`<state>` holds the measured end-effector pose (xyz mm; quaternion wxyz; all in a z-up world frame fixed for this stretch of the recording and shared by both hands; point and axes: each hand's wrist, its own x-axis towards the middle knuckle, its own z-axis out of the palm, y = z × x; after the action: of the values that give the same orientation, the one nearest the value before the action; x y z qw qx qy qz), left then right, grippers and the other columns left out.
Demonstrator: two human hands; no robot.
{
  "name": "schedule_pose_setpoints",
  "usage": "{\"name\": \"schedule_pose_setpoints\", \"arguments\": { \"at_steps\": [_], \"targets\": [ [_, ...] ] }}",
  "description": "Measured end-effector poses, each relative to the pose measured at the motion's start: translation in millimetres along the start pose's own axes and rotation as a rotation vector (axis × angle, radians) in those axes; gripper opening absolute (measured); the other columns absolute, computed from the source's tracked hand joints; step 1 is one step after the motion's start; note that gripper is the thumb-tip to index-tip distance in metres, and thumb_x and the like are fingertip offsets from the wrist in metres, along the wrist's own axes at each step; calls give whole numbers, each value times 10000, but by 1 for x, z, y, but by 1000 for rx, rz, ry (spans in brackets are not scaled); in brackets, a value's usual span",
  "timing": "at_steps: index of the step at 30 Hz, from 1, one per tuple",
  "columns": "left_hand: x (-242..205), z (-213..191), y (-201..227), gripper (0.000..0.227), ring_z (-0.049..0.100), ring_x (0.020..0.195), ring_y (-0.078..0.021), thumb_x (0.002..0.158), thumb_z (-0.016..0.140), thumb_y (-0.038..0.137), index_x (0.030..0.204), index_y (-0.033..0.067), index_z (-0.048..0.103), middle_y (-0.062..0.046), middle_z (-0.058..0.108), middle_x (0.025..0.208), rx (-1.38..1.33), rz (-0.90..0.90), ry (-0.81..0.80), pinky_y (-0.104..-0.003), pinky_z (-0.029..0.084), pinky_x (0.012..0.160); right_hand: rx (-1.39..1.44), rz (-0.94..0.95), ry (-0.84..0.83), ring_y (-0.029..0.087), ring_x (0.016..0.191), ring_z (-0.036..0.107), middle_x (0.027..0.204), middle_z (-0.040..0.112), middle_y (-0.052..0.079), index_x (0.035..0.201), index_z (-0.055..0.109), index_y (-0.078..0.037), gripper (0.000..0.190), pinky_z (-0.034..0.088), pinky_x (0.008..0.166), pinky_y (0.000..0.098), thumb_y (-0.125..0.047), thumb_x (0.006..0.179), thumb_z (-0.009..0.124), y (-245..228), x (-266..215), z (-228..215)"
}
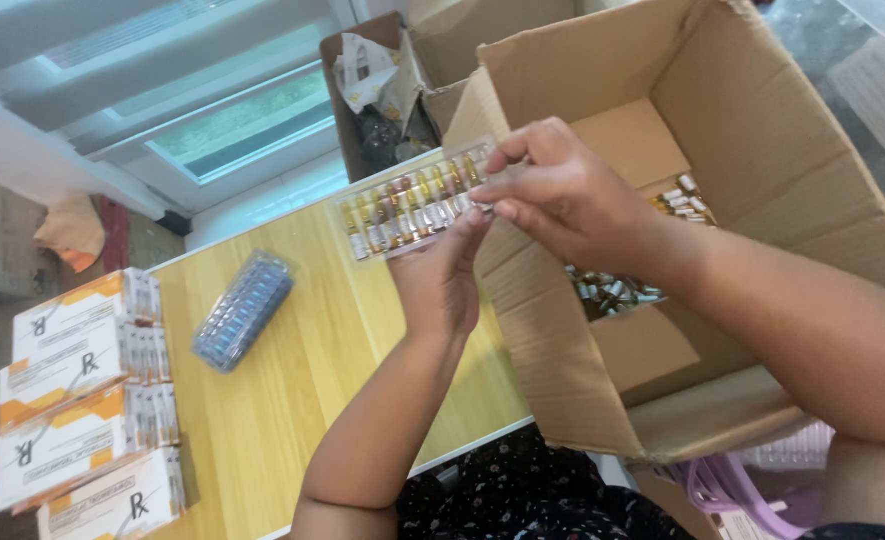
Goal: The person places small vials from a cardboard box into clear plastic blister packs on a table. They then insert the filled blister packs into small orange and white boxes and stack the boxes on the table.
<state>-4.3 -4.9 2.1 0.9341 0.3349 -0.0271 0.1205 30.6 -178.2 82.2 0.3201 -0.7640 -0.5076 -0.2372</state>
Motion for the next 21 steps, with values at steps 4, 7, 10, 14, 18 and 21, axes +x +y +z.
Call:
{"name": "schedule_pose_setpoints", "arguments": {
  "at_steps": [4,7,10,14,18,21],
  "targets": [
    [-6,9,0,702,690,1068,-247,820,651,-174,1393,136,390,-129,624,1228,-26,-3,-20,-397,628,904,251,261,226,268,956,640,1034,647,121,1191,682,-44,209,522,896,359,-170,1149,520,21,-4,-27],
    [-10,9,-6,635,697,1047,-258,841,661,-182,1375,85,444,-137,643,1196,-62,-68,-39,-413,627,911,-20,659,288,276,752,686,780,663,120,1116,675,-35,249,527,748,410,-222,1124,512,46,-6,-41],
    [-9,5,-8,450,712,1047,-279,898,661,-187,1304,-42,532,-173,677,1168,-62,-120,-53,-423,621,946,-759,706,-321,378,804,708,857,726,165,1047,746,-95,281,555,711,497,-340,1111,623,75,-13,-28],
    [-4,4,-8,432,727,996,-248,861,654,-165,1242,25,577,-141,700,1105,-86,-106,-37,-402,629,918,-760,856,-991,298,968,749,1008,764,124,1012,794,-150,404,594,822,425,-471,768,822,101,-47,7],
    [-5,4,0,353,725,1009,-249,885,666,-163,1203,-23,601,-146,706,1117,-58,-108,-32,-398,626,916,-536,1007,-1132,268,1049,735,1078,772,45,1109,758,-284,299,581,874,439,-310,811,761,113,-67,28],
    [-5,2,0,345,730,1002,-243,884,667,-149,1196,-19,601,-143,709,1106,-50,-102,-40,-382,628,902,-554,999,-1149,252,1053,747,1089,784,20,1110,758,-283,287,588,871,442,-279,824,730,112,-67,36]
  ]
}}
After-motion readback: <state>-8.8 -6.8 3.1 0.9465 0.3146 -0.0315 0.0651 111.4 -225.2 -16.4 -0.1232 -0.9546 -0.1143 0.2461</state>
